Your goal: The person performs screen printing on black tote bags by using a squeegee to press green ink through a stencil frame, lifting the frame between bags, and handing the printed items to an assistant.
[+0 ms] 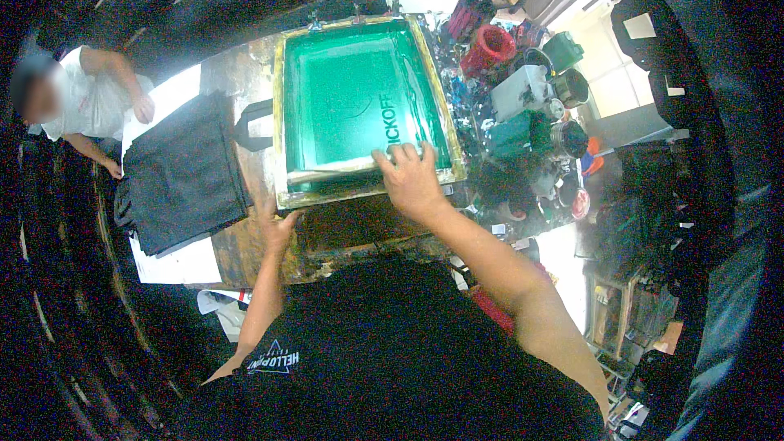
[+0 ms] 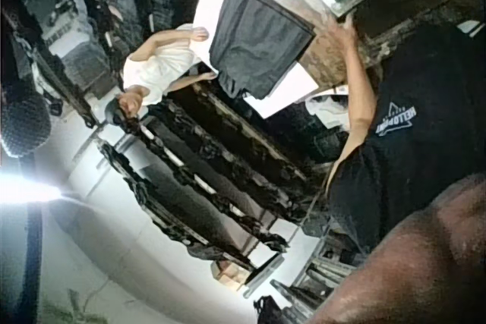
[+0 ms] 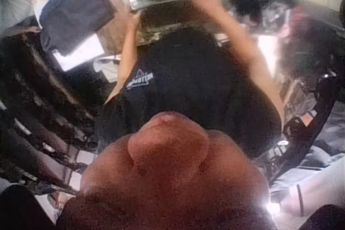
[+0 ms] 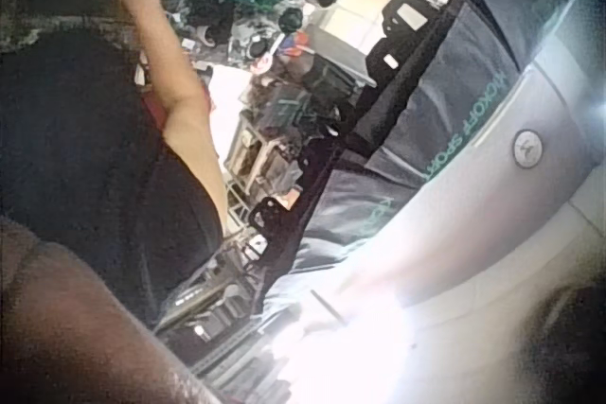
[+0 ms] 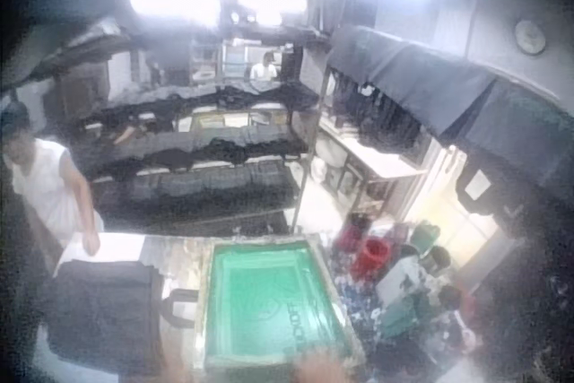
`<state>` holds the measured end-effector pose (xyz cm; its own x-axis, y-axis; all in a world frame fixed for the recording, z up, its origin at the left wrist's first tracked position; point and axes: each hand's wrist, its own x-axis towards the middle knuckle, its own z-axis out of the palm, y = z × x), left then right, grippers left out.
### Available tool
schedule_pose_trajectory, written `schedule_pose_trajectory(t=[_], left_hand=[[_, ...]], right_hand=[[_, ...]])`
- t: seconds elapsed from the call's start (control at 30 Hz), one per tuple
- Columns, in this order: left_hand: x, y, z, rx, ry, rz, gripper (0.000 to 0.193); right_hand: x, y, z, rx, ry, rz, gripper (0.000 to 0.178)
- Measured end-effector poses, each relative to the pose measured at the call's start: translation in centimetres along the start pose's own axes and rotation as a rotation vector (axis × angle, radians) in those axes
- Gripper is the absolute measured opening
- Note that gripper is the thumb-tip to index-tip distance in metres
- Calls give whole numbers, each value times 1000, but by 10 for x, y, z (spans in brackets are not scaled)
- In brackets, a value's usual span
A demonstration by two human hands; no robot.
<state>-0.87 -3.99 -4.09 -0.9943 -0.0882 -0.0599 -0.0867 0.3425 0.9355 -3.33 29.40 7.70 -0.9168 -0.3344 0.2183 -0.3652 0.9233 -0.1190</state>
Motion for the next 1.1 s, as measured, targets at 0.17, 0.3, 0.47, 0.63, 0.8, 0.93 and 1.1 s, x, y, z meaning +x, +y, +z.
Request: schedule_pose_trajectory(t=[0.17, 0.3, 0.47, 0.63, 0.8, 0.93, 1.1], left_hand=[[38, 130, -15, -96, 204, 232, 69], [86, 194, -9, -380, 269, 388, 83], [126, 96, -2, 229, 211, 361, 98], [62, -27, 36, 817, 60, -65, 80], [74, -1, 41, 458, 83, -123, 41], [123, 56, 7, 287, 260, 170, 34], [147, 96, -100, -80, 304, -207, 29]], right_hand=[[57, 2, -77, -61, 228, 27, 47], [141, 27, -122, -188, 447, -30, 47], [193, 38, -152, -240, 502, -34, 43], [214, 50, -166, -238, 550, -48, 44], [243, 44, -194, -34, 348, 97, 71], [261, 49, -199, -79, 388, 68, 72], [265, 80, -177, -233, 480, 14, 57]])
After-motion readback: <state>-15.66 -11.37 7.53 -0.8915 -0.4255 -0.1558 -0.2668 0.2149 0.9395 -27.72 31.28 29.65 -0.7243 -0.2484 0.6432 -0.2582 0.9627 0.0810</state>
